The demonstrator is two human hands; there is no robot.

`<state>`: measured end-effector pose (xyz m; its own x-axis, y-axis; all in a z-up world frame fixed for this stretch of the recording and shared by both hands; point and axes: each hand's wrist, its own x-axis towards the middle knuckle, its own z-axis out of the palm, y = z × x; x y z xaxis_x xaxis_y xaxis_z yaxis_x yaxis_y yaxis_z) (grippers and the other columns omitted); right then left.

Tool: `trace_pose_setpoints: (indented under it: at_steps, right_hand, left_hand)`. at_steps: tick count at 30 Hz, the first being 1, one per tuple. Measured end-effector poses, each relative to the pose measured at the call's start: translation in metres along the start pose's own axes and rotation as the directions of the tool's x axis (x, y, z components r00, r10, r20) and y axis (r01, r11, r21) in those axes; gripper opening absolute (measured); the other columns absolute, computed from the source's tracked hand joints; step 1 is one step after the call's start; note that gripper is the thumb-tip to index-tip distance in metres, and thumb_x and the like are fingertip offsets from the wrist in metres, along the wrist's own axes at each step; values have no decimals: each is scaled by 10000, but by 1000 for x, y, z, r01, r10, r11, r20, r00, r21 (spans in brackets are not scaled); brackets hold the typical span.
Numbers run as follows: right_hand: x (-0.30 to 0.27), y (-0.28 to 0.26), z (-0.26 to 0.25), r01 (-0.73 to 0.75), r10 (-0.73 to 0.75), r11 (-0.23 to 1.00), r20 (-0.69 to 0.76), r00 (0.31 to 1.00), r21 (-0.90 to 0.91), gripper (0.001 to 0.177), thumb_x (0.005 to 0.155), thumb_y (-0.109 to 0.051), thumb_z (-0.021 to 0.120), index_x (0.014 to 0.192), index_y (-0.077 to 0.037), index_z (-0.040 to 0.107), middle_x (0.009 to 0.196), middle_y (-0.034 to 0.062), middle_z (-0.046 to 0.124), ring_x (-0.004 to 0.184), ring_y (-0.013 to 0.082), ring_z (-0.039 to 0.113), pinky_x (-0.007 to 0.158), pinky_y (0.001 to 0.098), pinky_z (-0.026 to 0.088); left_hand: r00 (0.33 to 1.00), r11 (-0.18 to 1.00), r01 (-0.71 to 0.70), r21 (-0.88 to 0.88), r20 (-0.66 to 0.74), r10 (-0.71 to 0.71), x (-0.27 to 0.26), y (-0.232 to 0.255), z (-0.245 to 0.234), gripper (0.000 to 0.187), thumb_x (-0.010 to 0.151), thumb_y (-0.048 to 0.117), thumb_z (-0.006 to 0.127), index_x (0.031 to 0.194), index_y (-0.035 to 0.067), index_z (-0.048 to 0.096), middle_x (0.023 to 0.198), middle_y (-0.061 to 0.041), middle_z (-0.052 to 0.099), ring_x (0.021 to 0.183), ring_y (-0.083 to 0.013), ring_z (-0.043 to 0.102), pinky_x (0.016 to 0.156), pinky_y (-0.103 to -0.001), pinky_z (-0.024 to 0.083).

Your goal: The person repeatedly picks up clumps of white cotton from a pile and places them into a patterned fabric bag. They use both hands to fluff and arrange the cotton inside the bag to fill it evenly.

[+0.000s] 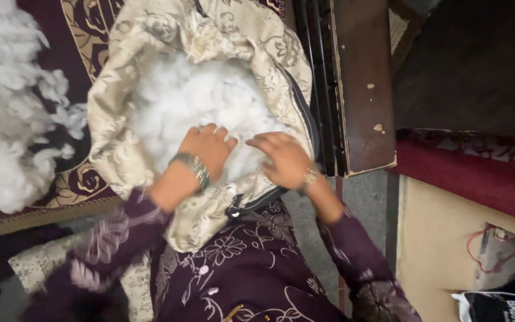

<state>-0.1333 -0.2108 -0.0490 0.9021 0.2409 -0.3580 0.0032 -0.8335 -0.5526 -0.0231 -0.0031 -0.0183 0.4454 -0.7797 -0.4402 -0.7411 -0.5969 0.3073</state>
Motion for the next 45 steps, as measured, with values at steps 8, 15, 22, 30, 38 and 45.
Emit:
trace_pose_setpoints:
  at_steps: [8,15,22,30,38,45]
  right_hand:
    - [-44,-10,17,-41,46,962,14,999,-268,524,626,-45,742,1115,-233,719,1048,28,698,1094,255,619,1159,603,238]
    - [-67,-9,-28,184,-171,983,-479,861,-20,210,753,-212,795,930,-136,710,818,-14,671,779,197,592,851,375,372]
    - [-95,-38,-60,122,-116,989,-67,991,86,490,527,-26,555,974,-136,724,939,14,713,1001,234,631,946,376,418]
    - [-76,-24,-116,129,-190,955,218,957,267,616,701,-150,746,1301,-90,624,1259,111,669,1196,313,590,1035,439,440]
    - [64,4,-5,192,-148,972,280,949,-138,507,887,-249,647,1356,-60,608,1348,201,588,1163,373,600,983,461,470]
    - [121,107,137,-65,299,865,408,862,-497,477,872,-234,642,1312,-49,658,1333,225,623,1134,374,644,960,452,513]
  left_hand:
    - [779,950,-279,139,612,140,38,21,14,1038,895,367,759,1615,387,12,1706,-85,-84,1557,-412,89,1191,-605,250]
    - [768,841,-536,79,460,446,79,50,201,496,930,204,661,1414,125,586,1431,-124,599,1281,-248,596,1088,-372,480]
    - [820,926,-377,-12,461,340,96,42,265,392,917,188,619,1305,131,630,1318,-96,640,1209,-247,616,1026,-395,478]
    - [881,929,-341,-142,296,369,59,41,126,300,902,170,570,1180,139,679,1189,-64,687,1126,-246,639,955,-421,476]
    - [999,963,33,-266,10,-32,-13,-31,41,325,858,323,677,1149,180,695,1110,-44,706,1084,-255,653,906,-442,501]
    - [764,934,246,-258,-541,-351,-79,-66,58,355,863,275,674,1203,173,678,1313,-54,656,1299,-250,556,1108,-601,299]
